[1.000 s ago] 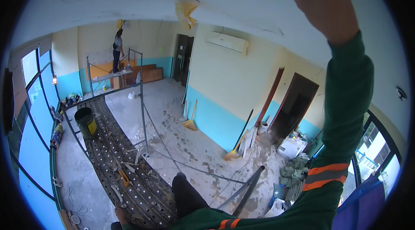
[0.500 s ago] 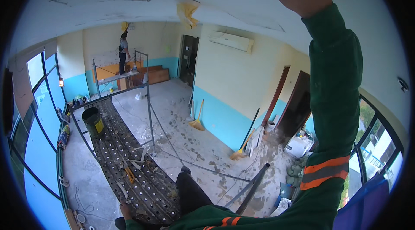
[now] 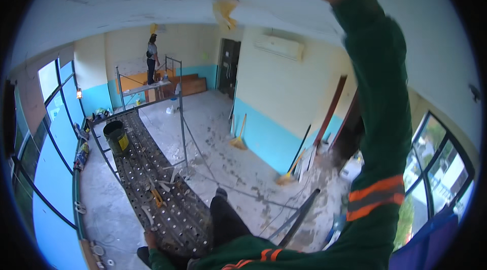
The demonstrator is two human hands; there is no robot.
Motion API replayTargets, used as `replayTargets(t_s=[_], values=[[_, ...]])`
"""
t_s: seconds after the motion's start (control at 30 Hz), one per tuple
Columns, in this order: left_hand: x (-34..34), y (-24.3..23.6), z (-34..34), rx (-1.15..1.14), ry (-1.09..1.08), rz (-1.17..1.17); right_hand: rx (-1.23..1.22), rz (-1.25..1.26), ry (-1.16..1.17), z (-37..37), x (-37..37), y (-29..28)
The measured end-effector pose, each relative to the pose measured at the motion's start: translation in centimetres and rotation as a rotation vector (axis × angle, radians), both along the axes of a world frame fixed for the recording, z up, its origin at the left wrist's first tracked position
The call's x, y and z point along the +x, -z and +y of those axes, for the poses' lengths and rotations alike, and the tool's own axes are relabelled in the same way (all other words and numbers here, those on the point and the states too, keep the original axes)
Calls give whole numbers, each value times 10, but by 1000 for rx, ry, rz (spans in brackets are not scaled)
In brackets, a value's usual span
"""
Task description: The person scrapes loose material from a ceiling section using a putty knife and then uses a utility knife to score or cut along the edges of the damaged area.
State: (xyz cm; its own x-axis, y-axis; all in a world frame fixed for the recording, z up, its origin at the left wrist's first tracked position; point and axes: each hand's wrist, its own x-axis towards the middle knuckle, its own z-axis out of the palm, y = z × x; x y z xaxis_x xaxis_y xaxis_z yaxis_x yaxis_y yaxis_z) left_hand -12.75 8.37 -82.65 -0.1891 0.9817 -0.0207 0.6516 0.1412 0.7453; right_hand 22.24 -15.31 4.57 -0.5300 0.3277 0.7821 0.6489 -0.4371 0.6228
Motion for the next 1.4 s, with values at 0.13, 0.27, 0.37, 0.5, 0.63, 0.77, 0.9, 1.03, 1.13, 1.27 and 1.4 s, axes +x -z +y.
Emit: replayTargets(t_s=[0.13,0.27,0.37,0.5,0.63,0.77,0.9,1.03,1.13,1.27,1.4], values=[[-2,-29,-13,-165,61,-53,-99,-5,-71,-5,11,0],[-14,-16,-9,-134,-37,-212,-291,461,-249,-8,-2,4],[-20,-4,-10,-59,-23,-148,-295,263,-221,-8,3,9],[1,-29,-14,-183,-62,-333,-120,259,-197,-27,1,23],[-7,-22,-15,-131,17,-311,-108,205,-151,-32,0,12],[-13,-2,-7,-101,12,-221,-113,26,-153,-35,4,-2],[-6,-16,-7,-114,118,-78,-38,-44,16,37,34,2],[-9,-19,-15,-40,59,-20,10,42,222,102,37,19],[-11,-21,-20,-102,61,69,55,39,33,94,38,40],[7,-54,-25,-154,55,-10,58,1,-84,34,53,51],[-4,-39,-26,-83,76,49,25,5,-181,3,45,32]])
